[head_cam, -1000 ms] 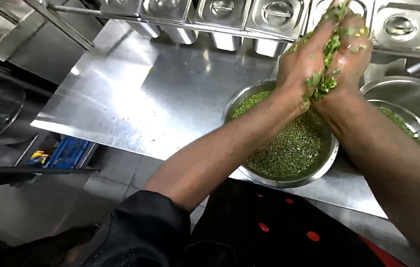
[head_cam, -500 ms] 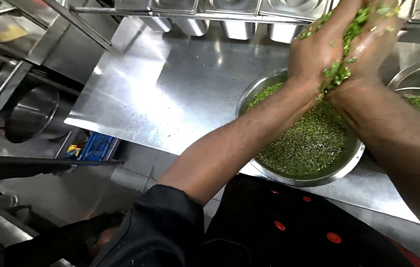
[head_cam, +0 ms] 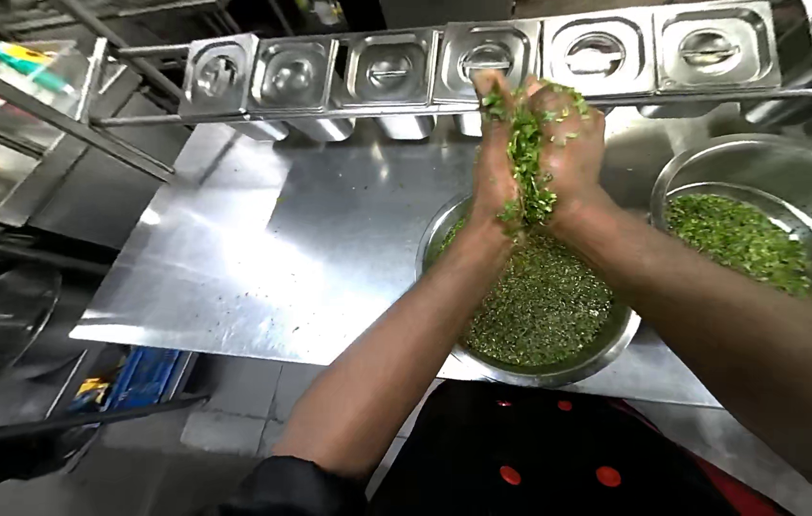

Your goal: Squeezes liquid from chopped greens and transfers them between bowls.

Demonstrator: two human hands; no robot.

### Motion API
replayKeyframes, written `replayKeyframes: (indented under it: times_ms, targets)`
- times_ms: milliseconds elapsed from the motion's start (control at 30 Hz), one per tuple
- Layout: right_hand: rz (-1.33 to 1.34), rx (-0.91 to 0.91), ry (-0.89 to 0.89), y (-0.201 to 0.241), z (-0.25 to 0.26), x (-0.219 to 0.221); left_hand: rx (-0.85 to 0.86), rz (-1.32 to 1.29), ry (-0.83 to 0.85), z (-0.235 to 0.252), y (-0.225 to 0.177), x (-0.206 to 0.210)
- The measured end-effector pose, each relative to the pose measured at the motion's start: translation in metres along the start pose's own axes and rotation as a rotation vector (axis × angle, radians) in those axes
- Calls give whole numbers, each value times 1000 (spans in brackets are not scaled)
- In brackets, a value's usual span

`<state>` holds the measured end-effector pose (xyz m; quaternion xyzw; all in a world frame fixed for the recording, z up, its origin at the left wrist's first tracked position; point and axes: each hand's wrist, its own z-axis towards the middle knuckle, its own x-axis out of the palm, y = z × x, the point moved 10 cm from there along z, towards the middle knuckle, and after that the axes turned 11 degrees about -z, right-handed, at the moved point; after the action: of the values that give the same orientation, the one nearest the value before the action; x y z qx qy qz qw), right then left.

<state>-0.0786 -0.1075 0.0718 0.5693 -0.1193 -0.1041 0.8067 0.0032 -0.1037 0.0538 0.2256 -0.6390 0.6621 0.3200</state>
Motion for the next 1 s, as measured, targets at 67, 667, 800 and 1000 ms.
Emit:
replayKeyframes:
  times_ms: [67,667,800,1000]
  targets:
    - [-10,-66,8,16,-3,-1,19,22,28,-1,-7,7]
    - [16,81,-13,-30,-52,-25,-21,380,-168,-35,31,-34]
    - [-7,138,-16,-46,-64,-27,-57,372,-231,-42,46,-53]
    - [-7,121,-7,-59,-66,-26,-117,390,-308,-46,50,-64]
